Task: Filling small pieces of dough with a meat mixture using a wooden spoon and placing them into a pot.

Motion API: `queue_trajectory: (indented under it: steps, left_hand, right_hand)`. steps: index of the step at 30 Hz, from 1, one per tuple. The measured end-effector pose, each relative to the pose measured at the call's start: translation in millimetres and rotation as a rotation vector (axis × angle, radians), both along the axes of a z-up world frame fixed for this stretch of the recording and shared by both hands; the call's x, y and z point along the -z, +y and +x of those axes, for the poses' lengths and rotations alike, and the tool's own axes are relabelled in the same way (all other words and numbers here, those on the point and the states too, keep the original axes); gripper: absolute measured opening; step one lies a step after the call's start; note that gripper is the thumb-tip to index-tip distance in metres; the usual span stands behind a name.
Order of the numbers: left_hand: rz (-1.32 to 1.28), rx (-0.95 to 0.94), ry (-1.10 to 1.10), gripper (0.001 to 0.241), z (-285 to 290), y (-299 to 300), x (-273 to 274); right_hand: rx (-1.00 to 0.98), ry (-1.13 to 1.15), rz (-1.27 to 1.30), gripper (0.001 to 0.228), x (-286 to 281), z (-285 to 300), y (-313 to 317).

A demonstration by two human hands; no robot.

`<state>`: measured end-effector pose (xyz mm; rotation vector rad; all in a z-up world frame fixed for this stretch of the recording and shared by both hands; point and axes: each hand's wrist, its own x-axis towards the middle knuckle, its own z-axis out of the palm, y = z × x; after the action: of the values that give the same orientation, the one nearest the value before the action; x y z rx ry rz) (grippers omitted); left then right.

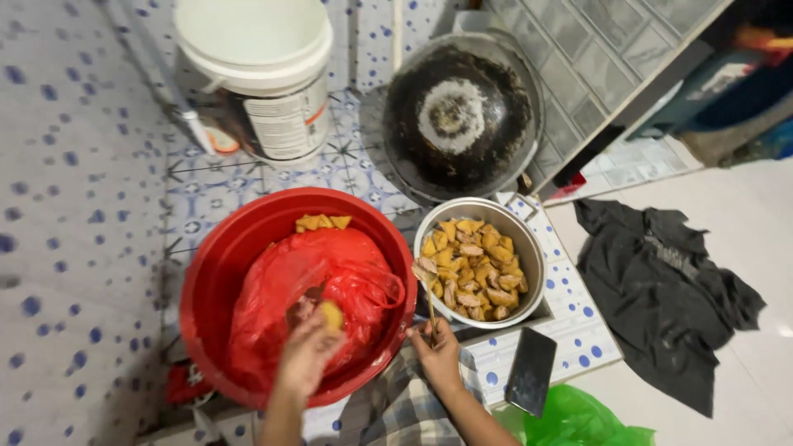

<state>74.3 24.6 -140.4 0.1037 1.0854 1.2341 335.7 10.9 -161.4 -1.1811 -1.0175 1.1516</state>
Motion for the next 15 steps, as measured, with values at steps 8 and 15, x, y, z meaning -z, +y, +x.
queue_trajectory:
  steps: [8, 15]
  left_hand:
    - [0.060, 0.223, 0.238, 0.041, 73.5, -50.7, 9.1]
    - [0.314, 0.271, 0.461, 0.041, 69.5, -68.2, 5.7]
  right_hand:
    - [-0.094, 0.013, -0.156, 0.020, -18.7, -18.6, -22.9]
    - [-0.102, 0.008, -0.279, 0.013, -51.0, -29.2, -41.4]
